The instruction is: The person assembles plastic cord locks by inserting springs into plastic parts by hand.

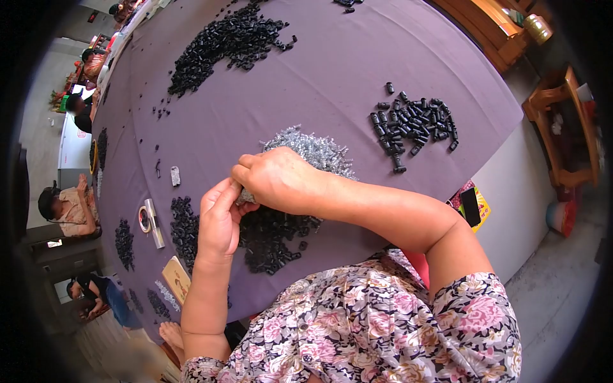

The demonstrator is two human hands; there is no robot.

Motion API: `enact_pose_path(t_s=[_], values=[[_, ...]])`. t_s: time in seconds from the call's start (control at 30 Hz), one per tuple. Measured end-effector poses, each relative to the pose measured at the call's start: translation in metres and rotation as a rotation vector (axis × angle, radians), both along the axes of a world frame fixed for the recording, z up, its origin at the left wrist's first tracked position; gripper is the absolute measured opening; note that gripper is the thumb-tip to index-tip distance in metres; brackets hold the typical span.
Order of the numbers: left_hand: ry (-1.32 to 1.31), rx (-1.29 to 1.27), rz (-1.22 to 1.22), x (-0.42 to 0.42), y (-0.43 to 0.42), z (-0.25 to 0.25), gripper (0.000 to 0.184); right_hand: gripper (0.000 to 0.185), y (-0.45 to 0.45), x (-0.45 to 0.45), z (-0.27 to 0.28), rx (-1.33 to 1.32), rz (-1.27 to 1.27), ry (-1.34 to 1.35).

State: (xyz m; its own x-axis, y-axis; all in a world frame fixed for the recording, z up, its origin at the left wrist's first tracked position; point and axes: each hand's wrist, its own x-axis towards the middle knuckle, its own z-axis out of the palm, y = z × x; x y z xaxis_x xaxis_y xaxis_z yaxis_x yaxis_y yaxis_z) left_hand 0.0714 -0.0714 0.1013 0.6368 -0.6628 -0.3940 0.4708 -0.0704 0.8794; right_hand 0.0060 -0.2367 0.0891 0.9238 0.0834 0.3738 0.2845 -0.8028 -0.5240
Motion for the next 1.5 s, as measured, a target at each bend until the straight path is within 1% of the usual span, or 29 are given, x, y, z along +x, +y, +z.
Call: enact_pose_path(t_s=[0.1,0.33,0.43,0.47,0.57,0.6,0.7,0.77,0.9,1.0,1.1,1.2,1.3,1.5], values=[[0.009,0.020,-0.071,0.004,0.002,0.006,0.029,0.043,-0.001,-0.001,0.002,-0.023,0.053,0.015],[0.023,-0.016,-0.098,0.004,0.008,-0.003,0.031,0.042,0.003,-0.002,-0.002,-0.066,0.066,0.051],[0.087,-0.121,-0.061,0.002,0.012,-0.003,0.032,0.032,0.004,-0.001,0.005,0.034,0.058,0.001],[0.138,-0.188,-0.075,0.004,0.015,-0.006,0.032,0.040,0.004,-0.001,0.007,0.092,0.053,0.001],[0.204,-0.229,-0.078,0.004,0.015,-0.010,0.032,0.044,0.003,0.001,0.003,0.105,0.080,0.028],[0.172,-0.165,-0.066,0.003,0.014,-0.009,0.033,0.044,0.003,0.000,0.004,0.082,0.080,0.034],[0.076,-0.081,-0.071,-0.002,0.014,-0.003,0.035,0.042,0.003,0.000,0.003,-0.001,0.082,0.016],[0.074,-0.080,-0.076,-0.001,0.014,-0.005,0.035,0.037,0.004,-0.001,0.002,0.020,0.081,0.009],[0.065,-0.094,-0.107,0.002,0.015,-0.010,0.035,0.036,0.004,-0.002,-0.001,0.003,0.059,0.042],[0.088,-0.131,-0.074,-0.001,0.013,-0.007,0.033,0.036,0.004,0.000,-0.001,0.098,0.056,0.035],[0.066,-0.199,-0.024,-0.004,0.010,-0.011,0.032,0.043,0.004,0.002,0.008,0.181,0.047,0.003],[0.072,-0.196,-0.043,-0.002,0.011,-0.009,0.031,0.048,0.002,0.004,0.003,0.190,0.040,0.008],[0.077,-0.177,-0.077,0.001,0.013,-0.008,0.032,0.044,0.003,0.002,0.006,0.202,0.054,0.029],[0.088,-0.131,-0.092,0.002,0.014,-0.007,0.033,0.046,0.003,0.001,0.009,0.171,0.060,0.047]])
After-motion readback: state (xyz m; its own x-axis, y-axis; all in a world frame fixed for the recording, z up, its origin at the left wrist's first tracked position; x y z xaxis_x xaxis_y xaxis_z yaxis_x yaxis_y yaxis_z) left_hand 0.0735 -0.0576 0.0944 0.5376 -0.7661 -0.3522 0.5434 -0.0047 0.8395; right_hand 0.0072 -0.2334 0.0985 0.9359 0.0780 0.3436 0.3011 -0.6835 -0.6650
